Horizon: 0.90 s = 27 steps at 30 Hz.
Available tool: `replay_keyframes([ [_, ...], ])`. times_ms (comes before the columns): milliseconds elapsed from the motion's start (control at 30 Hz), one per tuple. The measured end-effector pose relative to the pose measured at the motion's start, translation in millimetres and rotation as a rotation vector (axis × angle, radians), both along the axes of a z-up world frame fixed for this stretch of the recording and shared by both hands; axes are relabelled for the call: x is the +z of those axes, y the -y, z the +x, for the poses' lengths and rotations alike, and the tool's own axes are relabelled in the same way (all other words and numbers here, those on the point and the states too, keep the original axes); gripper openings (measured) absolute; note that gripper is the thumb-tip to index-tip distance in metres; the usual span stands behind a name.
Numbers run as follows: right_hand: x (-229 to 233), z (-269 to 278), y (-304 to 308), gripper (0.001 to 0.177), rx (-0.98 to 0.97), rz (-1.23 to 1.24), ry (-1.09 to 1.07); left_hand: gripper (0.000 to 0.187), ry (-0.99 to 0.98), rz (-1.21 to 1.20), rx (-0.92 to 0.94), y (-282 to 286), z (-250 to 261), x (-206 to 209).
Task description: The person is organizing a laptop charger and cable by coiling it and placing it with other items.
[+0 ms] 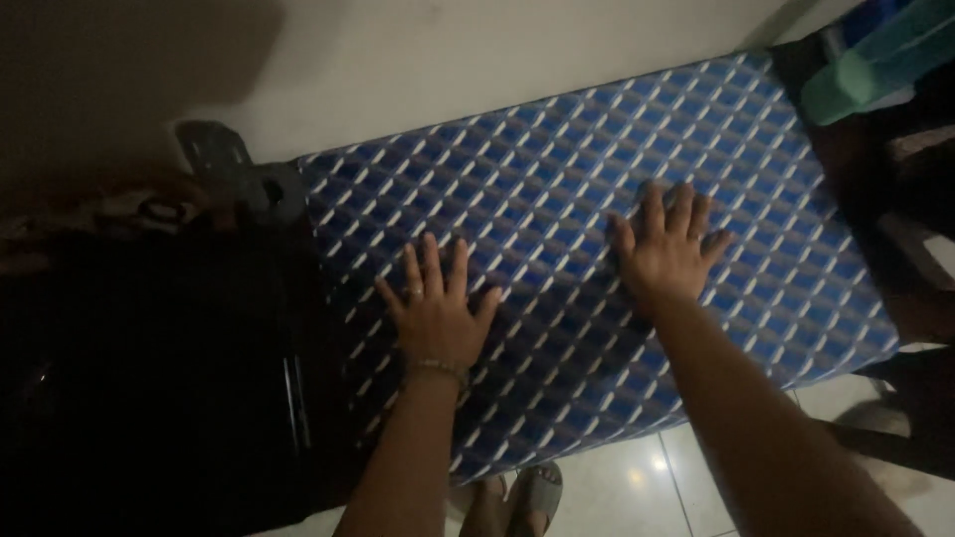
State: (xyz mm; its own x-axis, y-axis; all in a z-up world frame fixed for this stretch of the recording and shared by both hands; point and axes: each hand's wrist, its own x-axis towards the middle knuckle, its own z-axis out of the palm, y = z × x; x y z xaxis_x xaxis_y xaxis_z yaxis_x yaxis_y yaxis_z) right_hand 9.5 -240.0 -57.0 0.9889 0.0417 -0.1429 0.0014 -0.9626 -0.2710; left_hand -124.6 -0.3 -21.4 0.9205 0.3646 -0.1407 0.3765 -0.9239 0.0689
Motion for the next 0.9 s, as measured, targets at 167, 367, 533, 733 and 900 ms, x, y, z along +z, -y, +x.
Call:
replay_keyframes([
  [167,12,0,-3,0.076,-0.017,0.01,-0.052,0.081,-0.018,0.016,0.004,0,-3,-1],
  [367,-2,-32,23,0.071,0.15,0.051,0.033,0.082,-0.059,0.025,0.028,2,-1,-1],
  [533,6,-91,33,0.069,0.221,0.009,0.129,0.085,-0.011,0.044,0.089,21,-28,-10],
  [733,-7,-102,36,0.072,0.127,-0.034,0.044,0.078,0.049,0.051,0.058,35,-71,-14],
  [900,1,-102,32,0.072,0.112,-0.067,-0.038,0.073,0.042,0.095,0.069,38,-73,-9],
])
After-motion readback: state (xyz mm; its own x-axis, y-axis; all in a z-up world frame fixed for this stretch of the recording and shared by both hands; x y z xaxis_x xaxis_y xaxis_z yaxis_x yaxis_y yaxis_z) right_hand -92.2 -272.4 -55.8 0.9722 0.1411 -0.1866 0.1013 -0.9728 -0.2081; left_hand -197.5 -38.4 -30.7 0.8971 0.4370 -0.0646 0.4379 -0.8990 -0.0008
